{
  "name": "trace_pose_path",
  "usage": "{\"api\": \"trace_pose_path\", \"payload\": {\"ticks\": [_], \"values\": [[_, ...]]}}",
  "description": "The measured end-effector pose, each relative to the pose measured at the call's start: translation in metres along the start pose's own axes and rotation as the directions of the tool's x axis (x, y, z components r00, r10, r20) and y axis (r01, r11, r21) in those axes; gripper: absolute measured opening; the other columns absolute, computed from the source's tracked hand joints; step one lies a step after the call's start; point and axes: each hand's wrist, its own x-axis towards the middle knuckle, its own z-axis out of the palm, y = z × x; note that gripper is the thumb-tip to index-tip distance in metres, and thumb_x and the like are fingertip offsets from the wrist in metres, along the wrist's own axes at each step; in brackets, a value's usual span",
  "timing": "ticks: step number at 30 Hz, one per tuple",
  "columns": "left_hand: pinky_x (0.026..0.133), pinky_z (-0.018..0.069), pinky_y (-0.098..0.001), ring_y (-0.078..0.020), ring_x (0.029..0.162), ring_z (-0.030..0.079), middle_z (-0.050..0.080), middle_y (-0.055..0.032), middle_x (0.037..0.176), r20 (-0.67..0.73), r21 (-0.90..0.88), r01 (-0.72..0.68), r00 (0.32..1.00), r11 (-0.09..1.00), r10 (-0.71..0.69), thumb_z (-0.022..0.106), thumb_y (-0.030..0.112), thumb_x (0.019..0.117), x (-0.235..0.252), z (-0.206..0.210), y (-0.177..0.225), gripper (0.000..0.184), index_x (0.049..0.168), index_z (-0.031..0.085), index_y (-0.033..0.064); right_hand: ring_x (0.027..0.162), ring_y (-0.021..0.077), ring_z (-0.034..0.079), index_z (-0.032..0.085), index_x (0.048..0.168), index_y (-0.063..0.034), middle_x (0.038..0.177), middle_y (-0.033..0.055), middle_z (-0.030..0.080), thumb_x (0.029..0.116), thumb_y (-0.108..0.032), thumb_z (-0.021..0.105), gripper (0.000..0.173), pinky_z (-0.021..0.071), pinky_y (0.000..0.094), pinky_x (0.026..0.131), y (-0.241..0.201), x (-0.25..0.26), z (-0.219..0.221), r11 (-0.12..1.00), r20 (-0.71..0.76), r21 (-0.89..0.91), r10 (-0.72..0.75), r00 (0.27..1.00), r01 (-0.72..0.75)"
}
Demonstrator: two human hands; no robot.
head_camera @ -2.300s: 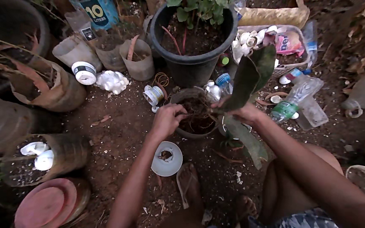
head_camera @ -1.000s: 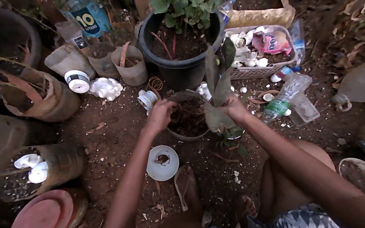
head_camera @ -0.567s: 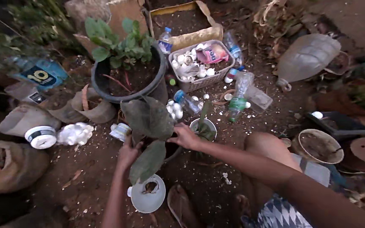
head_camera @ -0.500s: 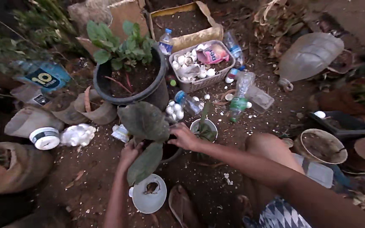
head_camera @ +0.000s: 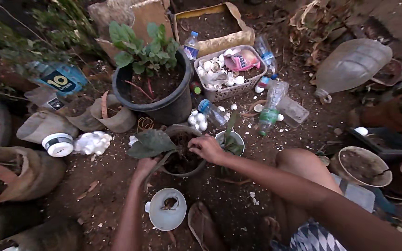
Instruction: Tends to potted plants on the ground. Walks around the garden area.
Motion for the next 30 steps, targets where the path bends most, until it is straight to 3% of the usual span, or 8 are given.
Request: {"api": "trace_pose_path", "payload": {"ticks": [3, 5, 7, 9, 13, 17, 22, 30], "values": [[0.079, 0.0570, -0.0411, -0.0246, 0.083, 0.068, 0.067, -0.0236, 0.111, 0.024, -0.067, 0.104, 0.994, 0.992, -0.102, 0.050, 0.026, 0.1102, 0.000, 0.001, 0.001, 0.039, 0.134, 0.058, -0.0044, 0.112, 0.0349, 0.063, 0.078, 0.109, -0.0082, 0.107, 0.0149, 0.073, 0.0969, -0.006, 0.062, 0.020, 0.0419, 0.0525, 0.106, 0.003, 0.001, -0.002, 0.993, 0.050, -0.108, -0.042, 0.998, 0.047], [0.077, 0.0573, -0.0421, -0.0246, 0.081, 0.068, 0.067, -0.0221, 0.109, 0.067, -0.105, 0.161, 0.986, 0.981, -0.155, 0.047, 0.031, 0.1112, 0.002, 0.003, -0.001, 0.042, 0.135, 0.057, -0.0021, 0.133, 0.0399, 0.049, 0.077, 0.116, -0.0140, 0.136, 0.0185, 0.061, 0.0915, -0.002, 0.067, 0.029, 0.0378, 0.0576, 0.110, 0.005, 0.001, -0.005, 0.995, 0.045, -0.086, -0.045, 0.998, 0.048], [0.072, 0.0583, -0.0413, -0.0244, 0.078, 0.070, 0.069, -0.0206, 0.106, 0.122, -0.130, 0.207, 0.974, 0.970, -0.192, 0.043, 0.037, 0.1118, 0.005, 0.004, -0.005, 0.046, 0.135, 0.057, 0.0001, 0.136, 0.0417, 0.047, 0.071, 0.125, -0.0115, 0.147, 0.0208, 0.052, 0.0896, -0.001, 0.070, 0.037, 0.0407, 0.0588, 0.110, 0.007, 0.000, -0.009, 0.999, -0.056, 0.000, 0.038, 0.998, -0.038], [0.070, 0.0585, -0.0385, -0.0224, 0.075, 0.070, 0.071, -0.0183, 0.103, 0.177, -0.135, 0.250, 0.958, 0.959, -0.225, 0.038, 0.039, 0.1127, 0.006, 0.002, -0.006, 0.048, 0.135, 0.056, 0.0005, 0.125, 0.0420, 0.057, 0.063, 0.135, -0.0068, 0.141, 0.0229, 0.055, 0.0937, -0.007, 0.069, 0.042, 0.0496, 0.0583, 0.101, 0.010, 0.000, -0.014, 0.981, -0.127, 0.052, 0.192, 0.973, -0.187], [0.064, 0.0571, -0.0311, -0.0149, 0.066, 0.068, 0.072, -0.0108, 0.090, 0.194, -0.180, 0.295, 0.946, 0.938, -0.260, 0.035, 0.031, 0.1135, 0.007, 0.003, -0.001, 0.042, 0.130, 0.056, -0.0015, 0.103, 0.0441, 0.068, 0.036, 0.156, -0.0116, 0.114, 0.0264, 0.068, 0.1050, -0.039, 0.057, 0.062, 0.0508, 0.0622, 0.091, 0.012, 0.004, -0.023, 0.856, 0.154, -0.034, 0.514, 0.844, -0.515], [0.065, 0.0582, -0.0305, -0.0146, 0.066, 0.069, 0.071, -0.0131, 0.091, 0.136, -0.208, 0.286, 0.955, 0.935, -0.262, 0.037, 0.027, 0.1134, 0.008, 0.009, -0.002, 0.040, 0.132, 0.054, -0.0031, 0.079, 0.0260, 0.069, 0.030, 0.159, -0.0137, 0.101, 0.0207, 0.070, 0.1113, -0.034, 0.041, 0.053, 0.0549, 0.0410, 0.076, 0.018, 0.010, -0.010, 0.670, 0.398, 0.117, 0.645, 0.653, -0.733], [0.069, 0.0578, -0.0331, -0.0164, 0.073, 0.067, 0.067, -0.0161, 0.102, 0.078, -0.232, 0.223, 0.974, 0.947, -0.211, 0.038, 0.020, 0.1131, -0.007, 0.012, 0.003, 0.036, 0.135, 0.053, -0.0033, 0.082, 0.0238, 0.069, 0.026, 0.161, -0.0152, 0.111, 0.0213, 0.068, 0.1097, -0.017, 0.034, 0.052, 0.0546, 0.0382, 0.077, 0.009, 0.008, -0.013, 0.645, 0.404, 0.144, 0.654, 0.639, -0.751], [0.078, 0.0585, -0.0401, -0.0222, 0.086, 0.069, 0.065, -0.0206, 0.114, 0.043, -0.214, 0.189, 0.982, 0.958, -0.184, 0.039, 0.017, 0.1118, -0.009, 0.014, -0.013, 0.034, 0.132, 0.057, -0.0043, 0.083, 0.0247, 0.069, 0.026, 0.162, -0.0165, 0.109, 0.0194, 0.070, 0.1093, -0.018, 0.035, 0.053, 0.0539, 0.0404, 0.079, 0.003, 0.014, -0.016, 0.704, 0.394, 0.044, 0.639, 0.660, -0.708]]}}
